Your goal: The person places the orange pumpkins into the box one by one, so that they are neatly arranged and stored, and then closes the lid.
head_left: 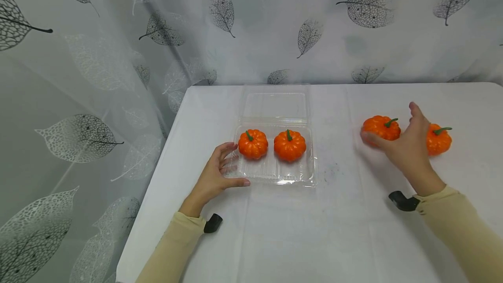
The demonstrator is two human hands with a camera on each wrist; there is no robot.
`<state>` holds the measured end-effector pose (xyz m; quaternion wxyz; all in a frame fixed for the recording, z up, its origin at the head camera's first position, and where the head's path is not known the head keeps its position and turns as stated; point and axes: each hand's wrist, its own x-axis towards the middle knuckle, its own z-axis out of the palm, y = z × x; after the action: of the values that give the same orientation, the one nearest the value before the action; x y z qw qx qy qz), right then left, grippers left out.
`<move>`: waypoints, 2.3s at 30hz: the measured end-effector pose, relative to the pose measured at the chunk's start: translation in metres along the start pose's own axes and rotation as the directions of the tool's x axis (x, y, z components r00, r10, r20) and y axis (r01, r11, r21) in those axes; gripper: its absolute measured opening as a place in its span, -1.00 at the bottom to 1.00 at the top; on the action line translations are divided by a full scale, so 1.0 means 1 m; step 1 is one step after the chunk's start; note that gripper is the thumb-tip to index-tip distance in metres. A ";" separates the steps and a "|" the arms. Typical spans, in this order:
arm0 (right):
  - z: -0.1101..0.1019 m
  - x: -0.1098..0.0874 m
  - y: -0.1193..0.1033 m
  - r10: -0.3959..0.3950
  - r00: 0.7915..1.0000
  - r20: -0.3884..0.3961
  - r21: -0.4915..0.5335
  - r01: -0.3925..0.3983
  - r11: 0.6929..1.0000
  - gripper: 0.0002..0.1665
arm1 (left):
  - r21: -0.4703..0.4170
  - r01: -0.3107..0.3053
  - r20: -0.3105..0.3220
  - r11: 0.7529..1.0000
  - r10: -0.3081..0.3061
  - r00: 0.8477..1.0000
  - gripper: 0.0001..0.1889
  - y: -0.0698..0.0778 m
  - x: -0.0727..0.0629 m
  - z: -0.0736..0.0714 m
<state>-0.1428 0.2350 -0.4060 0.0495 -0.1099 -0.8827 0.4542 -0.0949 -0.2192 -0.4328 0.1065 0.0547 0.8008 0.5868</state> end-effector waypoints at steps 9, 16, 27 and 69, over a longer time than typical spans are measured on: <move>0.003 0.003 0.008 0.053 0.996 0.068 -0.086 -0.047 0.995 0.49 | 0.004 0.003 -0.002 1.000 -0.003 1.000 0.14 0.000 0.000 0.000; 0.006 0.005 0.010 0.065 0.994 0.087 -0.110 -0.056 0.992 0.51 | -0.013 -0.008 0.003 1.000 0.008 1.000 0.14 0.000 0.000 0.000; 0.010 0.010 0.016 0.093 0.986 0.136 -0.147 -0.072 0.986 0.52 | -0.016 -0.005 0.004 1.000 0.005 1.000 0.15 0.000 0.000 0.000; 0.021 0.010 0.015 0.094 0.961 0.261 -0.080 -0.075 0.994 0.39 | -0.004 0.009 -0.010 1.000 -0.009 1.000 0.15 -0.001 -0.002 0.001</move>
<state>-0.1537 0.2293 -0.4302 -0.0921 -0.0874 -0.8911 0.4357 -0.0928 -0.2188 -0.4340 0.1052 0.0481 0.8004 0.5882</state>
